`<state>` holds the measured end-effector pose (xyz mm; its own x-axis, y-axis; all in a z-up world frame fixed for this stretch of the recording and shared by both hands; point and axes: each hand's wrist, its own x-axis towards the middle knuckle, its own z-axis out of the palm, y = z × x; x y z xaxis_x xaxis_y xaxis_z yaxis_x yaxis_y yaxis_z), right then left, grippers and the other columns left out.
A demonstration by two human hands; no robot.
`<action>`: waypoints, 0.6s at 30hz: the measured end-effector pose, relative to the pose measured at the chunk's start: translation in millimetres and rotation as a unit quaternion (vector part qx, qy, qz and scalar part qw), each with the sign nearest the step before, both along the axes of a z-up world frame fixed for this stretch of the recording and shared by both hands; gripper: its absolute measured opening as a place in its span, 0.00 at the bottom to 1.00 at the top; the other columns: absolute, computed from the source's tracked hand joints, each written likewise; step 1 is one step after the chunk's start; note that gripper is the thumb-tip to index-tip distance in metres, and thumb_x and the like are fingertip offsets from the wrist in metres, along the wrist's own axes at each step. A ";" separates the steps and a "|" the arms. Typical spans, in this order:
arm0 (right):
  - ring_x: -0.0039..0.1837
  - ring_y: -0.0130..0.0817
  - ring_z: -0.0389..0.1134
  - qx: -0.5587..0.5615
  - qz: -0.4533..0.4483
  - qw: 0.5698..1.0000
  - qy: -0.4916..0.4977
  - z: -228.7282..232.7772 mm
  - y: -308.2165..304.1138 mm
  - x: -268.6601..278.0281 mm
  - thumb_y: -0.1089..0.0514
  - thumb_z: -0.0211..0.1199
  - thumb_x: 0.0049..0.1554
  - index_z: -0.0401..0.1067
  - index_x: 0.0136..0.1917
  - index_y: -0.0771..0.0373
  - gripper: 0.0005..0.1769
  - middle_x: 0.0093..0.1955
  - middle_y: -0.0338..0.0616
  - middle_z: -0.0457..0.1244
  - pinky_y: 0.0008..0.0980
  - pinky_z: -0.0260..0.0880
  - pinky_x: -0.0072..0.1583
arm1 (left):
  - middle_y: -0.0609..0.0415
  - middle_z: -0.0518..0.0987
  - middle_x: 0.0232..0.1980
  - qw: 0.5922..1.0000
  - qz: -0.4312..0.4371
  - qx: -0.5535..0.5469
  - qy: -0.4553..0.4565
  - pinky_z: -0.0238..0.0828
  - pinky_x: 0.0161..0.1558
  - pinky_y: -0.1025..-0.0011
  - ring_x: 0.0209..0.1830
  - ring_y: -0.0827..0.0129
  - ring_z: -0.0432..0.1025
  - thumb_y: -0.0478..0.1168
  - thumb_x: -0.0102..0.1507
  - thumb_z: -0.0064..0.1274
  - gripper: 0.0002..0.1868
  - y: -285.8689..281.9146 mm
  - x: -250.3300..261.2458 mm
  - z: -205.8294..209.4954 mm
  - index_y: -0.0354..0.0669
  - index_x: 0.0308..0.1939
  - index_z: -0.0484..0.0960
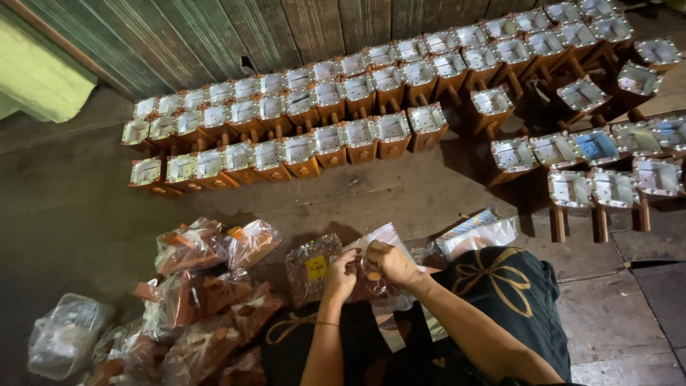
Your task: The person sits on the floor and repeatedly picks up small wooden items, places them into clear plastic bags, and seals the bags. The person handles the items one at a time, folding the bag edges to close them.
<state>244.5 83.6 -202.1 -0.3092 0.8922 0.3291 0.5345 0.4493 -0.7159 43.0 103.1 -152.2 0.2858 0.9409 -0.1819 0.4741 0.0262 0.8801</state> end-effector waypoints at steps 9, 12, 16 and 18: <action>0.43 0.48 0.73 0.022 -0.034 0.998 0.043 70.4 -22.5 -12.3 0.56 0.69 0.52 0.79 0.47 0.57 0.08 0.44 0.46 0.68 0.37 0.74 0.44 | 0.44 0.81 0.59 0.982 -0.127 0.099 0.095 0.68 0.67 0.54 0.63 0.49 0.73 0.28 0.61 0.48 0.25 3.0 2.5 6.9 0.48 0.61 0.81; 0.40 0.54 0.72 -0.001 -0.065 0.998 0.001 67.7 -21.4 -16.8 0.55 0.70 0.53 0.80 0.47 0.57 0.08 0.39 0.49 0.71 0.44 0.73 0.40 | 0.44 0.83 0.56 0.982 -0.141 0.083 0.092 0.66 0.68 0.54 0.63 0.48 0.73 0.33 0.65 0.48 0.18 5.5 1.2 13.4 0.47 0.57 0.83; 0.40 0.43 0.73 -0.035 -0.116 0.989 0.080 88.3 -30.7 -28.2 0.62 0.73 0.53 0.82 0.41 0.55 0.03 0.41 0.40 0.72 0.37 0.73 0.43 | 0.51 0.83 0.55 0.979 -0.127 0.003 0.157 0.71 0.64 0.56 0.61 0.54 0.76 0.36 0.64 0.44 0.19 -3.5 0.8 23.7 0.58 0.54 0.84; 0.38 0.45 0.72 -0.060 -0.133 0.982 0.121 89.2 -36.6 -27.6 0.67 0.72 0.54 0.82 0.40 0.60 0.04 0.39 0.45 0.72 0.38 0.72 0.43 | 0.52 0.81 0.60 0.976 -0.118 -0.046 0.178 0.69 0.66 0.56 0.64 0.55 0.74 0.39 0.64 0.42 0.21 -6.9 3.2 25.7 0.63 0.58 0.82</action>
